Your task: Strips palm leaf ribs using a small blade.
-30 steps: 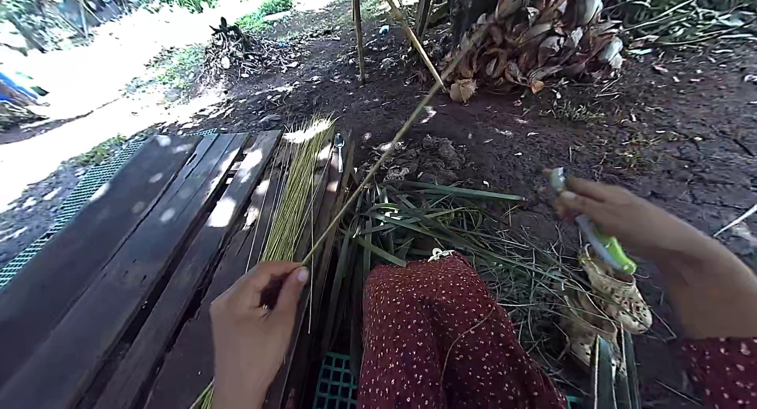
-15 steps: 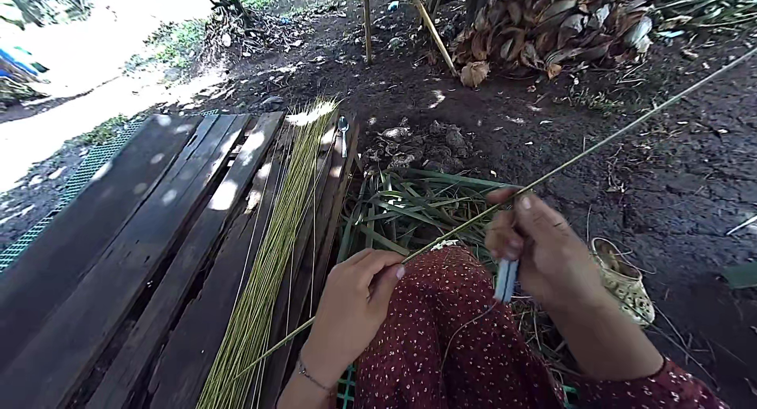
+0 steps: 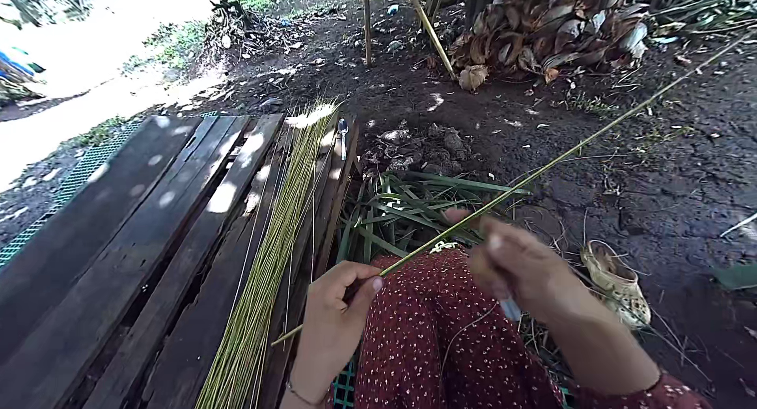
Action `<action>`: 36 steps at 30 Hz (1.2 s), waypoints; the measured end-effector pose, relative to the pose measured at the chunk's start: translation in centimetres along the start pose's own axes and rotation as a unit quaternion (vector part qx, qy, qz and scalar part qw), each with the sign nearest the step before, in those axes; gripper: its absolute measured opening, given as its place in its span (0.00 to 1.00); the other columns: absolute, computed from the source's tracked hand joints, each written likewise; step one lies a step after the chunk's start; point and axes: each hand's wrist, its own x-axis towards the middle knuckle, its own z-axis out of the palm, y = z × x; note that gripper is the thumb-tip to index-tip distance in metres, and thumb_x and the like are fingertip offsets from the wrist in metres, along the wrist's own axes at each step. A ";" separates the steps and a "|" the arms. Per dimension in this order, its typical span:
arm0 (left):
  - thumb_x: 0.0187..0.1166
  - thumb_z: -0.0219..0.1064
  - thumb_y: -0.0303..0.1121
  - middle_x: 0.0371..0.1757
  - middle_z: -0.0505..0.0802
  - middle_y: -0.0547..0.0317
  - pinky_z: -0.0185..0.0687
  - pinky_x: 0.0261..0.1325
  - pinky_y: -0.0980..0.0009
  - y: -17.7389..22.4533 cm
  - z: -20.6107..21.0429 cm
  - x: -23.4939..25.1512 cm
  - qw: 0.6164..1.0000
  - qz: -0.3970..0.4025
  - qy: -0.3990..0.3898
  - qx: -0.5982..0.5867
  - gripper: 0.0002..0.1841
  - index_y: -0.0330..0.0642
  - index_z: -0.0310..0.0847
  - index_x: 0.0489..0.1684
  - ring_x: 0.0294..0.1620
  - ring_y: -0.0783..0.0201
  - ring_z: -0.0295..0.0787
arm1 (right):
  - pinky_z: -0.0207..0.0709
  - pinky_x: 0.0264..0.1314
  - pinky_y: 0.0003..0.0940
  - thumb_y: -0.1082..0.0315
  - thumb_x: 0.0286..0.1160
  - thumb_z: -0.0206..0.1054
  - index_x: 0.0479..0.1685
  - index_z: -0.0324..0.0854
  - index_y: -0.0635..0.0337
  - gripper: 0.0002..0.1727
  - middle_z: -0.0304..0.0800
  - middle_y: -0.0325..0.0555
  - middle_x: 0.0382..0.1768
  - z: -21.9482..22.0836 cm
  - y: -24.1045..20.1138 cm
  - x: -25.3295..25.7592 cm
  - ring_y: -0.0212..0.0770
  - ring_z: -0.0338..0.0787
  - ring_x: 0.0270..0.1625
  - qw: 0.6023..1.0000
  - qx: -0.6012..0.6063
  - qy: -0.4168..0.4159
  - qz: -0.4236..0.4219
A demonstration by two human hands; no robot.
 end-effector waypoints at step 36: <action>0.90 0.53 0.34 0.28 0.76 0.81 0.59 0.25 0.91 3.4 6.1 -0.5 0.952 -0.010 -0.024 -0.306 0.10 0.48 0.76 0.37 0.23 0.90 0.65 | 0.65 0.32 0.04 0.61 0.91 0.55 0.69 0.83 0.67 0.22 0.90 0.27 0.41 3.6 2.7 -0.4 0.05 0.70 0.30 0.972 -0.133 -0.020 -0.195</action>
